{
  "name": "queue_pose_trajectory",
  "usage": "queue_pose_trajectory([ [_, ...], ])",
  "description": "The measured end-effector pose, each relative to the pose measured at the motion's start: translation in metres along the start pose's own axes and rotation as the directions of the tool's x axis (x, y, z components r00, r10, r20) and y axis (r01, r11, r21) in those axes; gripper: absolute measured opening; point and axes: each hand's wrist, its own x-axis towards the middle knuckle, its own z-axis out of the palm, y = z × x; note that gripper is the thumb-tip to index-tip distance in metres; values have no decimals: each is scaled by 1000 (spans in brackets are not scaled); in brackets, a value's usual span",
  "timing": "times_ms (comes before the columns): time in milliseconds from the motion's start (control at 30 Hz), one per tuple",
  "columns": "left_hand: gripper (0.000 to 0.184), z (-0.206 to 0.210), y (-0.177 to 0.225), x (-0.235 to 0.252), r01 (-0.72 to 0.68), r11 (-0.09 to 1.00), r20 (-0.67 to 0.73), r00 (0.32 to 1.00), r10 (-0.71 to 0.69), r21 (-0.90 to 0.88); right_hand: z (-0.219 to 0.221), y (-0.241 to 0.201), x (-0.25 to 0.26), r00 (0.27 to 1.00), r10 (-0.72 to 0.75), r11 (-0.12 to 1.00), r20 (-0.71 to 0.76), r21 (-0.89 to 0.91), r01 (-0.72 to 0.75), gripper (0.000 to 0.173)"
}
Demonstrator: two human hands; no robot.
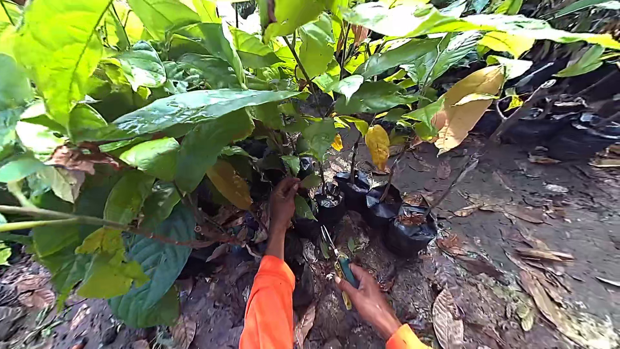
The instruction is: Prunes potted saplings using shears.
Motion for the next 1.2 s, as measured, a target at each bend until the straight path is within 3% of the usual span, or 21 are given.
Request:
queue_pose_trajectory([
  [333, 19, 3, 13, -4, 30, 928, -80, 997, 0, 372, -2, 2, -4, 1000, -15, 998, -1, 64, 15, 29],
  [567, 34, 1, 27, -8, -12, 709, -50, 997, 67, 706, -10, 7, -9, 1000, 12, 998, -9, 58, -11, 28],
  [733, 46, -1, 48, -5, 85, 512, 30, 977, -212, 855, -15, 7, -10, 999, 18, 1000, -31, 24, -18, 28],
  [833, 47, 1, 53, -21, -61, 599, 258, 933, -249, 799, -15, 6, -9, 1000, 21, 1000, -23, 12, -20, 26],
  [900, 41, 6, 54, -36, -133, 751, 503, 814, -290, 647, -13, 6, -9, 1000, 10, 1000, -29, 13, -10, 26],
  [967, 33, 9, 55, -45, -93, 826, 623, 705, -340, 557, -10, 9, -10, 997, -10, 999, -73, 49, 14, 29],
  [1000, 35, 9, 57, -48, -40, 828, 571, 742, -350, 559, -8, 10, -12, 994, -31, 996, -101, 76, 39, 35],
  [1033, 35, 7, 59, -49, 38, 834, 435, 840, -325, 550, -7, 10, -13, 991, -54, 993, -126, 102, 67, 38],
  [1067, 35, 7, 58, -46, 120, 859, 223, 939, -261, 498, -6, 8, -14, 987, -69, 990, -143, 112, 86, 39],
  [1100, 35, 7, 55, -40, 177, 896, -5, 981, -192, 408, -6, 4, -15, 987, -64, 990, -148, 117, 81, 41],
  [1133, 35, 8, 51, -31, 196, 934, -195, 971, -141, 300, -7, 0, -15, 987, -53, 990, -149, 118, 71, 45],
  [1200, 38, 7, 50, -15, 177, 974, -324, 938, -123, 144, -9, -6, -14, 988, -40, 991, -152, 122, 59, 49],
])
